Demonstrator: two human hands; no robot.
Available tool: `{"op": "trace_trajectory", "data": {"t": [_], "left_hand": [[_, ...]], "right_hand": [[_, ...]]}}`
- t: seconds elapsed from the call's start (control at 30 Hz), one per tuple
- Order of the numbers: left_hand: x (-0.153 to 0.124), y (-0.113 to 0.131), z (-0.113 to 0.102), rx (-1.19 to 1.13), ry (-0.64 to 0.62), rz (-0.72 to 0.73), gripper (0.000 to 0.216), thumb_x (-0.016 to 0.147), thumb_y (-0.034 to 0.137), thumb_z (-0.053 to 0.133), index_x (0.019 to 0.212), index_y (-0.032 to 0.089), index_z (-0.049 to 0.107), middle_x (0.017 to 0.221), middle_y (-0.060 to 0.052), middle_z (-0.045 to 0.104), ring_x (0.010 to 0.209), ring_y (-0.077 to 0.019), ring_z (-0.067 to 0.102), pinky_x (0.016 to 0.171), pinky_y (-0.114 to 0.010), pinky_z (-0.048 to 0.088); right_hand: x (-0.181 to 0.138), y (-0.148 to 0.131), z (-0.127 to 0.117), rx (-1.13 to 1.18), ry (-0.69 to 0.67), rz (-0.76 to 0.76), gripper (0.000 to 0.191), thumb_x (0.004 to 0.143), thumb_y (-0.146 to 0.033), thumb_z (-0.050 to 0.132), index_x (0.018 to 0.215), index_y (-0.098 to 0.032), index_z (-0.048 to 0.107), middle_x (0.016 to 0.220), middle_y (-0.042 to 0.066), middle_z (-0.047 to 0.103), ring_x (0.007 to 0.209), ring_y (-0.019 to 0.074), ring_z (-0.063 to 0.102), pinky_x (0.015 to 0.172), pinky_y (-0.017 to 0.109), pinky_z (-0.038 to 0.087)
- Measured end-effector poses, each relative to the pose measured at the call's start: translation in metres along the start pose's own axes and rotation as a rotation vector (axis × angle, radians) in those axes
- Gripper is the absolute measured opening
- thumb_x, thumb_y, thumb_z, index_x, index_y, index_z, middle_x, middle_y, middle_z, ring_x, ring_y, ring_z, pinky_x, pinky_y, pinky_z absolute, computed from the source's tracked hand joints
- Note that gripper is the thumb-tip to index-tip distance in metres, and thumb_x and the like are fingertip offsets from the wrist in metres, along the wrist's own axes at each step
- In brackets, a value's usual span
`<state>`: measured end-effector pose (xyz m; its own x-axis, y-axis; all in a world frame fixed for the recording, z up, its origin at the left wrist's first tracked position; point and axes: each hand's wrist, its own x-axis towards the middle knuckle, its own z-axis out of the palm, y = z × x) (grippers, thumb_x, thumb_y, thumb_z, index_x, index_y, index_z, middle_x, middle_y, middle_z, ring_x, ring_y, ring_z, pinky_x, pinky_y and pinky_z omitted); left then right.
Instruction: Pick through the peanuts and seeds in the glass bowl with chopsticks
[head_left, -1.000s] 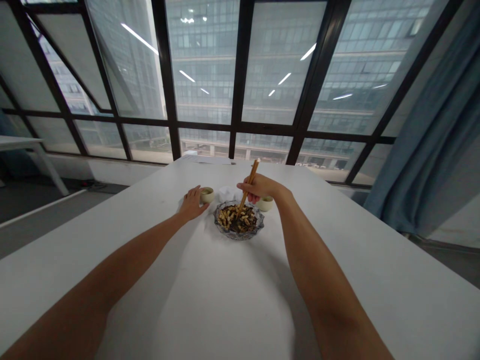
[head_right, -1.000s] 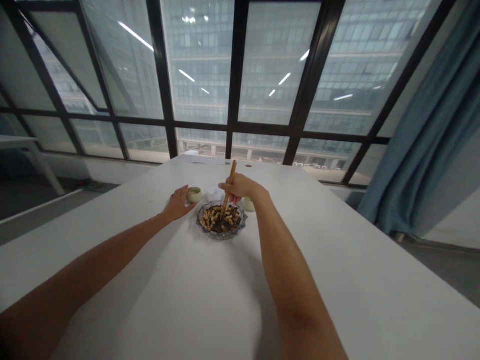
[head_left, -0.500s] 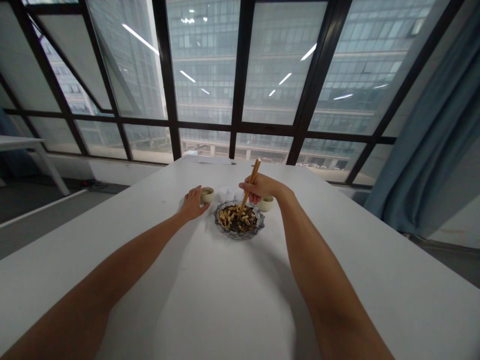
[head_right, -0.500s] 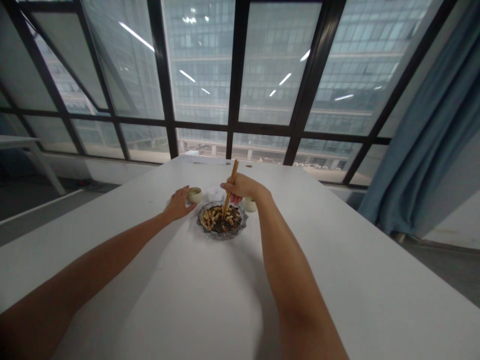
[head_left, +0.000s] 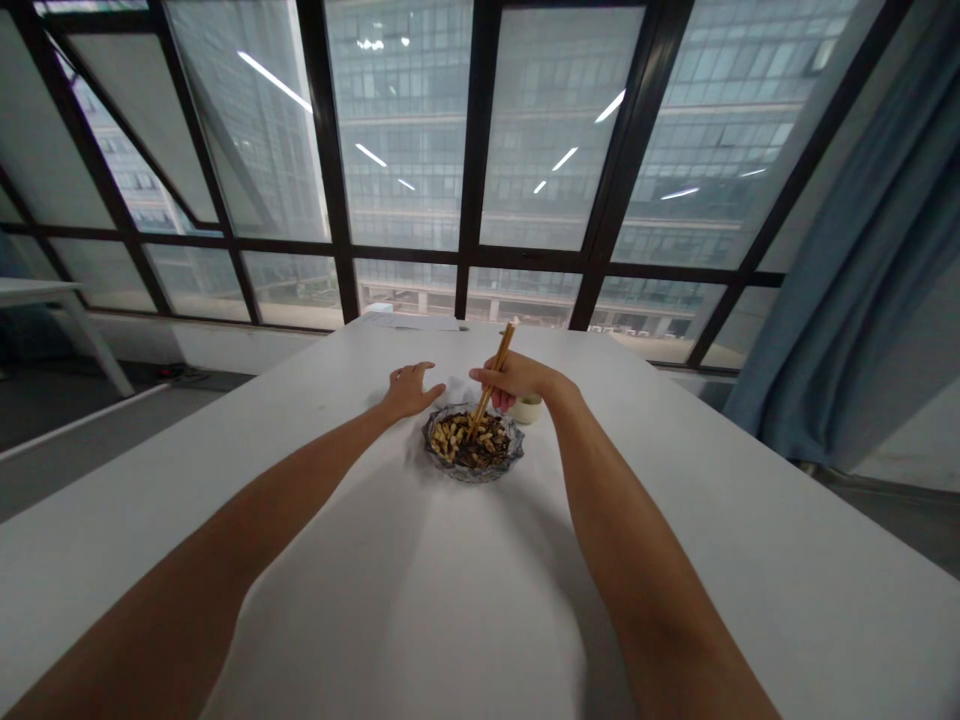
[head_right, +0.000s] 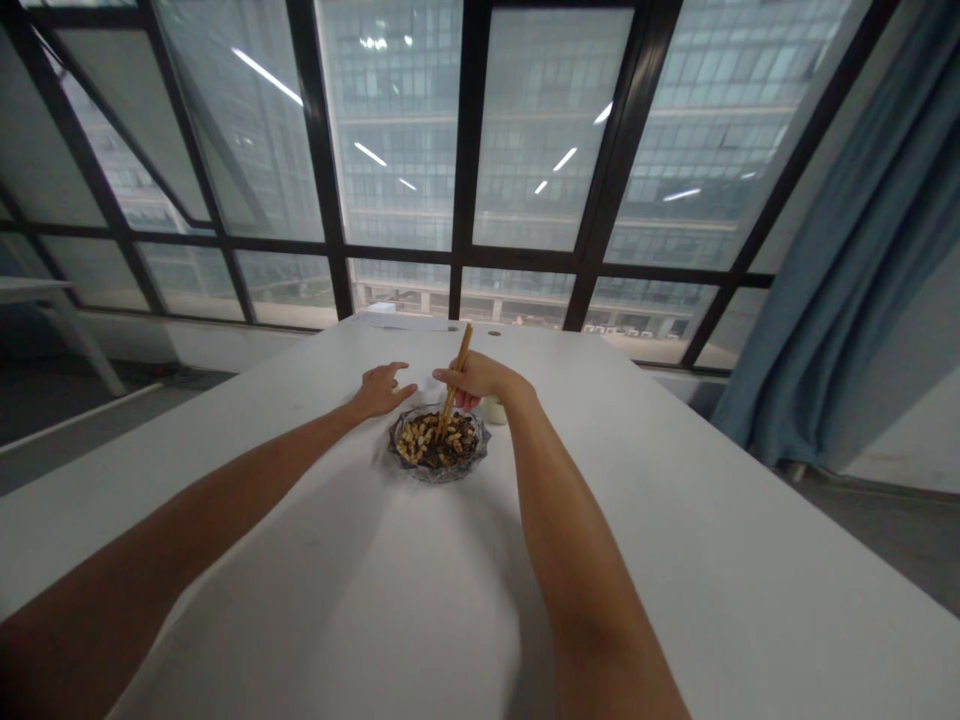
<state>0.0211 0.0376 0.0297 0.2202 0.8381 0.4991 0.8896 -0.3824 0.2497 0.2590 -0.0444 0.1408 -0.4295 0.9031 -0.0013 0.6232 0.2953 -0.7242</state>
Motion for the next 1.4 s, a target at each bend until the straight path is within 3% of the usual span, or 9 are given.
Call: {"op": "trace_trajectory", "data": {"t": [0.2, 0.43, 0.63, 0.73, 1.0, 1.17, 1.4], "left_hand": [[0.015, 0.024, 0.001, 0.082, -0.168, -0.050, 0.077, 0.087, 0.067, 0.056, 0.146, 0.020, 0.042, 0.139, -0.016, 0.062, 0.130, -0.0328, 0.058, 0.111, -0.047, 0.037], [0.020, 0.035, 0.009, 0.056, -0.223, -0.051, 0.075, 0.085, 0.059, 0.065, 0.144, 0.022, 0.038, 0.141, -0.015, 0.062, 0.132, -0.0314, 0.058, 0.112, -0.047, 0.037], [0.026, 0.032, 0.020, 0.004, -0.173, -0.017, 0.072, 0.082, 0.043, 0.074, 0.141, 0.020, 0.041, 0.130, -0.017, 0.069, 0.123, -0.0343, 0.064, 0.106, -0.051, 0.043], [0.027, 0.027, 0.023, -0.046, -0.087, 0.040, 0.072, 0.077, 0.033, 0.079, 0.139, 0.020, 0.044, 0.128, -0.016, 0.069, 0.119, -0.0336, 0.065, 0.103, -0.049, 0.047], [0.016, 0.011, 0.005, -0.132, 0.112, 0.551, 0.059, 0.082, 0.017, 0.063, 0.139, 0.020, 0.051, 0.143, -0.012, 0.056, 0.135, -0.0293, 0.048, 0.117, -0.050, 0.040], [0.010, 0.009, 0.001, -0.136, 0.138, 0.587, 0.056, 0.086, 0.019, 0.059, 0.141, 0.019, 0.048, 0.145, -0.014, 0.054, 0.137, -0.0298, 0.046, 0.117, -0.054, 0.040], [0.008, 0.012, 0.002, -0.114, 0.127, 0.554, 0.057, 0.086, 0.025, 0.064, 0.141, 0.020, 0.049, 0.145, -0.013, 0.056, 0.136, -0.0301, 0.049, 0.116, -0.052, 0.041]], "right_hand": [[-0.003, -0.005, 0.001, -0.040, 0.017, -0.042, 0.044, 0.094, -0.047, 0.067, 0.064, -0.018, 0.055, 0.047, 0.001, 0.063, 0.039, 0.0130, 0.059, 0.041, 0.023, 0.048], [-0.005, -0.009, 0.004, -0.046, 0.012, -0.017, 0.041, 0.099, -0.038, 0.063, 0.064, -0.018, 0.055, 0.046, 0.000, 0.062, 0.039, 0.0131, 0.059, 0.041, 0.023, 0.049], [-0.006, -0.007, -0.002, -0.015, 0.028, -0.035, 0.044, 0.094, -0.047, 0.067, 0.062, -0.019, 0.054, 0.046, 0.002, 0.063, 0.038, 0.0136, 0.060, 0.039, 0.022, 0.049], [-0.008, -0.004, -0.009, -0.002, 0.045, -0.054, 0.042, 0.096, -0.045, 0.065, 0.065, -0.018, 0.055, 0.047, 0.002, 0.064, 0.037, 0.0134, 0.060, 0.039, 0.022, 0.049], [-0.018, -0.003, -0.029, 0.007, 0.289, -0.194, 0.036, 0.101, -0.039, 0.059, 0.072, -0.017, 0.055, 0.051, 0.003, 0.065, 0.038, 0.0113, 0.059, 0.036, 0.019, 0.046], [-0.017, -0.002, -0.031, 0.009, 0.376, -0.274, 0.041, 0.099, -0.049, 0.059, 0.074, -0.017, 0.055, 0.054, 0.004, 0.066, 0.039, 0.0122, 0.059, 0.037, 0.021, 0.045], [-0.001, 0.000, -0.014, 0.042, 0.461, -0.366, 0.050, 0.097, -0.062, 0.053, 0.073, -0.019, 0.051, 0.055, 0.003, 0.065, 0.041, 0.0108, 0.059, 0.038, 0.018, 0.044]]}}
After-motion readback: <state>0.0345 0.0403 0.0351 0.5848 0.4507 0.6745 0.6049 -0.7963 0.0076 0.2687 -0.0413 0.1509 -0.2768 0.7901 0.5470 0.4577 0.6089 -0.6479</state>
